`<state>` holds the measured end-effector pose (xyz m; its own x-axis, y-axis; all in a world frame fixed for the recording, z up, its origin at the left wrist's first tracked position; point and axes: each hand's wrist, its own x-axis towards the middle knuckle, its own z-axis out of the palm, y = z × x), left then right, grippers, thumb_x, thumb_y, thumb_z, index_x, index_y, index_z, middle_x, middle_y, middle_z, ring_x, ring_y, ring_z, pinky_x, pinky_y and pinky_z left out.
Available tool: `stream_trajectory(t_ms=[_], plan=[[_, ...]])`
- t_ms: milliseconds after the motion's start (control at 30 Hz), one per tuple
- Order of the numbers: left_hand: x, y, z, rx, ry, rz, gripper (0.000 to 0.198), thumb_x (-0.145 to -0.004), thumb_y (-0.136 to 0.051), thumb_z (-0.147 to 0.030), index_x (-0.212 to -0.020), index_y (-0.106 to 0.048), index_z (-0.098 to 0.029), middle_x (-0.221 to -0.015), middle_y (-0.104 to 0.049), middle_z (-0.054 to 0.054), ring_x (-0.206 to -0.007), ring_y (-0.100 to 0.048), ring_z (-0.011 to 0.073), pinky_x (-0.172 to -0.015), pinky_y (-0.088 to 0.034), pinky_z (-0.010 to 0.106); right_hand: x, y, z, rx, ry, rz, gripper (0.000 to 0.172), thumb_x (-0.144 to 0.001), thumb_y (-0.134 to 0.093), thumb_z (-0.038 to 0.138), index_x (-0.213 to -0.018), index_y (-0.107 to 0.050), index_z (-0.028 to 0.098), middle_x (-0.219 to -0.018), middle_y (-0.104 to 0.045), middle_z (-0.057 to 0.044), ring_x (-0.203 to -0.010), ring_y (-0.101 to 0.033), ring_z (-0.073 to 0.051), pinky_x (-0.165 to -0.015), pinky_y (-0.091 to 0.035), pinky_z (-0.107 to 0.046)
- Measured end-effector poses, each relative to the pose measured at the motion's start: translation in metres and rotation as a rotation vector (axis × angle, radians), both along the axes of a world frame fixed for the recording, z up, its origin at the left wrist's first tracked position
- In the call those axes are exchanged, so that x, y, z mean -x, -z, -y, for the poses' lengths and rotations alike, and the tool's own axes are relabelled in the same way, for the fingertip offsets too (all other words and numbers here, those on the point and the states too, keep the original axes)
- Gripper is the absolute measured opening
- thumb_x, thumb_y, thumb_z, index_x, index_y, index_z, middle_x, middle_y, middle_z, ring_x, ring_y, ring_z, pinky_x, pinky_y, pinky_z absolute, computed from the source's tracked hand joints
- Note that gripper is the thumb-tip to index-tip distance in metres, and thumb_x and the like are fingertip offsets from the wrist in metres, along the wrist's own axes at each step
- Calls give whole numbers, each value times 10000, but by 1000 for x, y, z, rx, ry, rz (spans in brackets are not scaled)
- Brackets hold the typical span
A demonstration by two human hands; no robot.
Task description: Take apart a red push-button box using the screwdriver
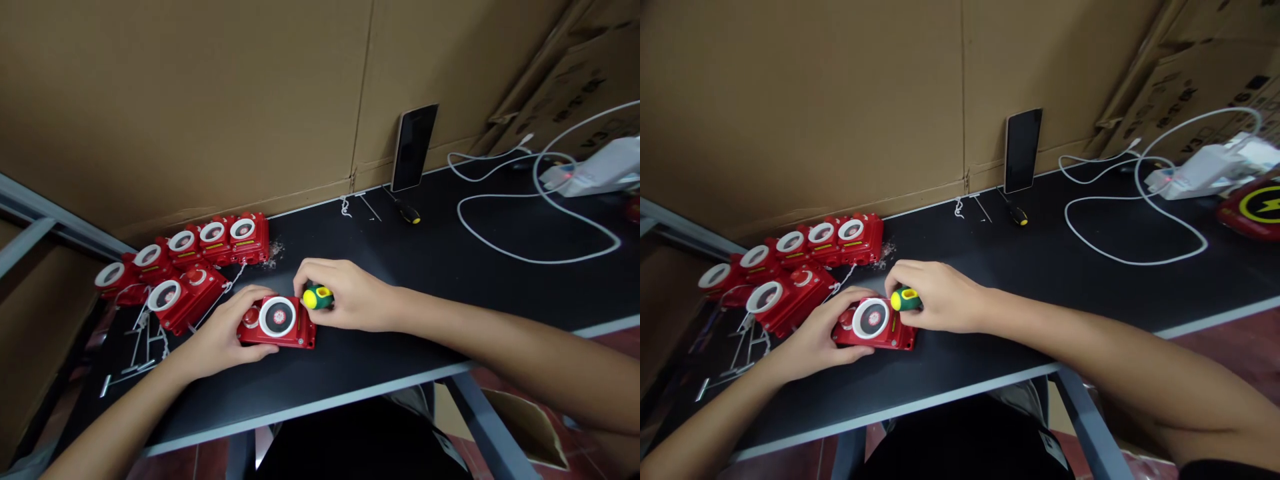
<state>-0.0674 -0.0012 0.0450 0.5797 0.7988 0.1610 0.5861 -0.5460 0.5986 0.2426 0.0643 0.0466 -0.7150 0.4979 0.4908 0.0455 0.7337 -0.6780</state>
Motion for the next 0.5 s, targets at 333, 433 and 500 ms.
stream_trajectory(t_ms=[333,433,500], plan=[[1,-4,-2,-34,9,-32,669,-986,-951,-497,-1533,-625,-293,-1435,-774,107,-1258,-812,300,-1135,-667,422,-82,-20,-103,-143,525,371,131,-934,-726,215,-1033,-810,202,-1102,-853,-104,-1058,-816,-303,-992,-595,-408],[3,-5,-2,-51,7,-50,665,-1004,-928,-530,-1540,-618,-288,-1448,-771,120,-1268,-814,311,-1123,-678,436,-105,-14,-130,-52,728,554,168,-962,-735,269,-1079,-838,206,-1088,-864,-106,-1071,-826,-332,-1015,-605,-441],[3,-5,-1,-60,9,-58,651,-1015,-914,-547,-1533,-619,-285,-1447,-772,125,-1265,-817,315,-1114,-685,441,-113,-10,-139,-21,779,622,177,-983,-737,306,-1085,-844,209,-1094,-869,-105,-1073,-829,-339,-1016,-609,-450]])
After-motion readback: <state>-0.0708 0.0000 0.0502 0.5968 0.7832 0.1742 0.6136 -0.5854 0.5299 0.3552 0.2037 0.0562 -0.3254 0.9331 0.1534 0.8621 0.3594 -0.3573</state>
